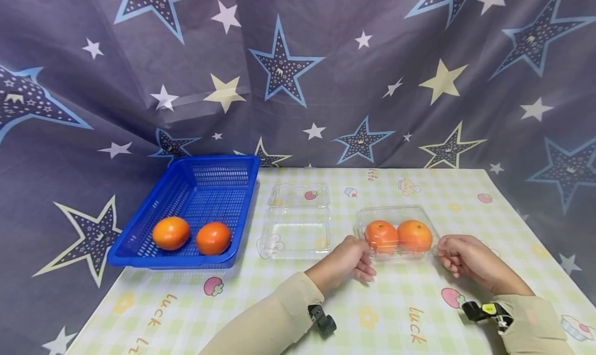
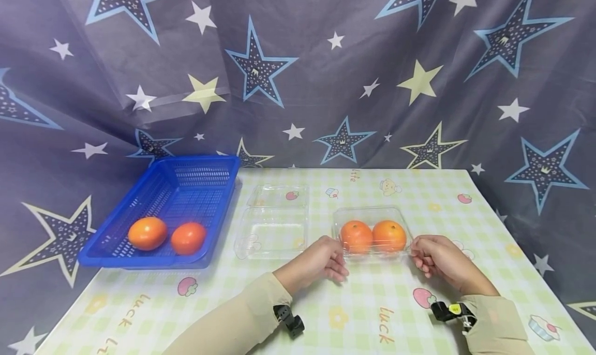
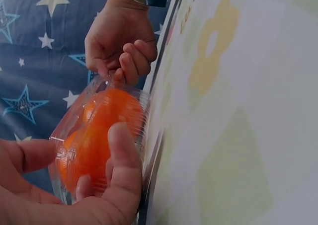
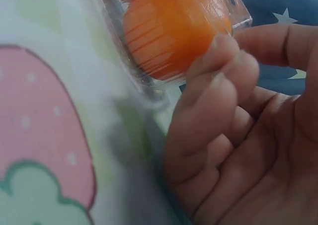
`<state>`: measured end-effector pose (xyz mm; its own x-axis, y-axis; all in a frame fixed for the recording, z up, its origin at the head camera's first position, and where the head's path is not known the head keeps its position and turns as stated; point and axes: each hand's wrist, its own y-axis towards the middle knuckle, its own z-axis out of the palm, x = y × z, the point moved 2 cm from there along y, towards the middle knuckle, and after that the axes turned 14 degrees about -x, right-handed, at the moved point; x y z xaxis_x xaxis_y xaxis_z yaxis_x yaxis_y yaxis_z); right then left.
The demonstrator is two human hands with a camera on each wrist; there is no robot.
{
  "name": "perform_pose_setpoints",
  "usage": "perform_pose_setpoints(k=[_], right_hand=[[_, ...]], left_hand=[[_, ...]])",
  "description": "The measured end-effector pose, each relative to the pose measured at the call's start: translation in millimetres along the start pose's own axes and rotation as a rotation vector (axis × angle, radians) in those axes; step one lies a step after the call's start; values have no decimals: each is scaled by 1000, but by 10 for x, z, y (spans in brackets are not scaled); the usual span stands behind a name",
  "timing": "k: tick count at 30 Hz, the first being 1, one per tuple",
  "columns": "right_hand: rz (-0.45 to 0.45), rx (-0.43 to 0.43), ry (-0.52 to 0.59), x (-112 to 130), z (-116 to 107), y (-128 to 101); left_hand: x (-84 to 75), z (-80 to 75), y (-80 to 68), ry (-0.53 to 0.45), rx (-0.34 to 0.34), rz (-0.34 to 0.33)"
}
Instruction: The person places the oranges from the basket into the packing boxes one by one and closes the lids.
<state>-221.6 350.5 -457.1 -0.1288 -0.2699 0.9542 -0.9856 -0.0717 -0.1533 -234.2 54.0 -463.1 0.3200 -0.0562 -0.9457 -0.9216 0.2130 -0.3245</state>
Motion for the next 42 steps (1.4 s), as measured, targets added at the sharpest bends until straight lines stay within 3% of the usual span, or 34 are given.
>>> perform_pose_setpoints(k=[3, 9, 17, 26, 42], right_hand=[[-4, -4, 9, -5, 1, 3], [18, 6, 31, -7, 4, 9], [35, 97, 89, -37, 28, 3], [2, 101, 125, -53, 13, -5], [0, 97, 107, -45, -14, -3]], left_hand=[[-5, 21, -23, 30, 48, -29], [15, 5, -25, 32, 46, -35], [34, -16, -4, 31, 73, -38], [58, -14, 40, 33, 43, -28], [64, -31, 41, 7, 51, -26]])
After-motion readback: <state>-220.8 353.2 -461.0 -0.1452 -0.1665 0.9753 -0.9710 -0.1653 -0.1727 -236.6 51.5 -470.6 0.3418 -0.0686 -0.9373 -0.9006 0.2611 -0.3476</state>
